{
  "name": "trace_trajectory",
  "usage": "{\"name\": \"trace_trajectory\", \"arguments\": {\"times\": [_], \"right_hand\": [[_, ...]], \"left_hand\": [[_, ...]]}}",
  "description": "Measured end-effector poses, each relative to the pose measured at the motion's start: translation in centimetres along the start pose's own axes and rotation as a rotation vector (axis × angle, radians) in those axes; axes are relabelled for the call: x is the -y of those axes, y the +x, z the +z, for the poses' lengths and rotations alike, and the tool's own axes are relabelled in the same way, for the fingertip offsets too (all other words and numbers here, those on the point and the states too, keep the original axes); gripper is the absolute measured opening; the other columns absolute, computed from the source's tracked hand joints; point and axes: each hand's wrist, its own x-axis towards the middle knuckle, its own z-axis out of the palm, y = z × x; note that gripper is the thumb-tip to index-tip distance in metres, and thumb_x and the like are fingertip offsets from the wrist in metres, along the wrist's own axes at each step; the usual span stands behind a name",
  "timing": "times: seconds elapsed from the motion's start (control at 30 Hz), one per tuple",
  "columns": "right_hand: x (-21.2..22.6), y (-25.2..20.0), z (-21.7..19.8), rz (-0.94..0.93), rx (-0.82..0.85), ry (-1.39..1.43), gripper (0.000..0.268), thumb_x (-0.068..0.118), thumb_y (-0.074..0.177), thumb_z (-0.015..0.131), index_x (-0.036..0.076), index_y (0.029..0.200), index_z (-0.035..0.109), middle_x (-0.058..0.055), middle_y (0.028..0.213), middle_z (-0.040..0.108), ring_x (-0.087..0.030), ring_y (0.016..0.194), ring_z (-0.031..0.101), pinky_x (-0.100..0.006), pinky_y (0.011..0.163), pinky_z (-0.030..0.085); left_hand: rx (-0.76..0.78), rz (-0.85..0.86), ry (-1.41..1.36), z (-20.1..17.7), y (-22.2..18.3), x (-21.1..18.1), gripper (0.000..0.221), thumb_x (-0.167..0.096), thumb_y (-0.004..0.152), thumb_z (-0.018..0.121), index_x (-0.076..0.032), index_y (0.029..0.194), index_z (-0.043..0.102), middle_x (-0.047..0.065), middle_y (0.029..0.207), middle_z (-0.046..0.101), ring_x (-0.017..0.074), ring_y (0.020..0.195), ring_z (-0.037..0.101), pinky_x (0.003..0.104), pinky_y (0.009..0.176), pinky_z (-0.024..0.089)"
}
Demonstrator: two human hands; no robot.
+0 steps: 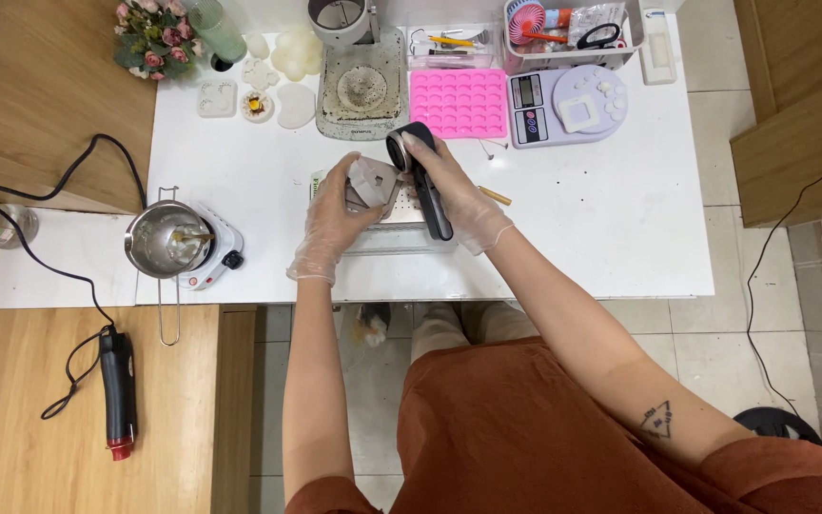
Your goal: Use a heat gun to smooth the surface of wax candle products on a workbench.
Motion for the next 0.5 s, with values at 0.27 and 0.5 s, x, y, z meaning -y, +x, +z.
{"name": "trace_trajectory", "arguments": {"times": [0.27,0.5], "right_hand": [[-0.2,1.9,-0.4,0.08,0.01,0.062,0.052,0.054,0.092,0.065,0.01,0.115,0.049,-0.007,0.07,0.058,-0.015,0.053,0.058,-0.031,0.049,0.054],[0.1,0.3,0.3,0.104,-0.041,-0.046,0.049,0.053,0.09,0.066,0.013,0.116,0.055,-0.004,0.075,0.062,-0.012,0.055,0.063,-0.031,0.049,0.059]], "left_hand": [[-0.017,0.044,-0.057,0.3,-0.1,0.7,0.091,-0.018,0.068,0.09,-0.019,0.147,0.045,0.012,0.143,0.058,0.0309,0.133,0.055,0.041,0.111,0.044],[-0.055,0.131,-0.163,1.0,-0.2,1.5,0.091,-0.011,0.069,0.087,-0.017,0.149,0.045,0.012,0.145,0.057,0.032,0.133,0.055,0.041,0.112,0.045]]}}
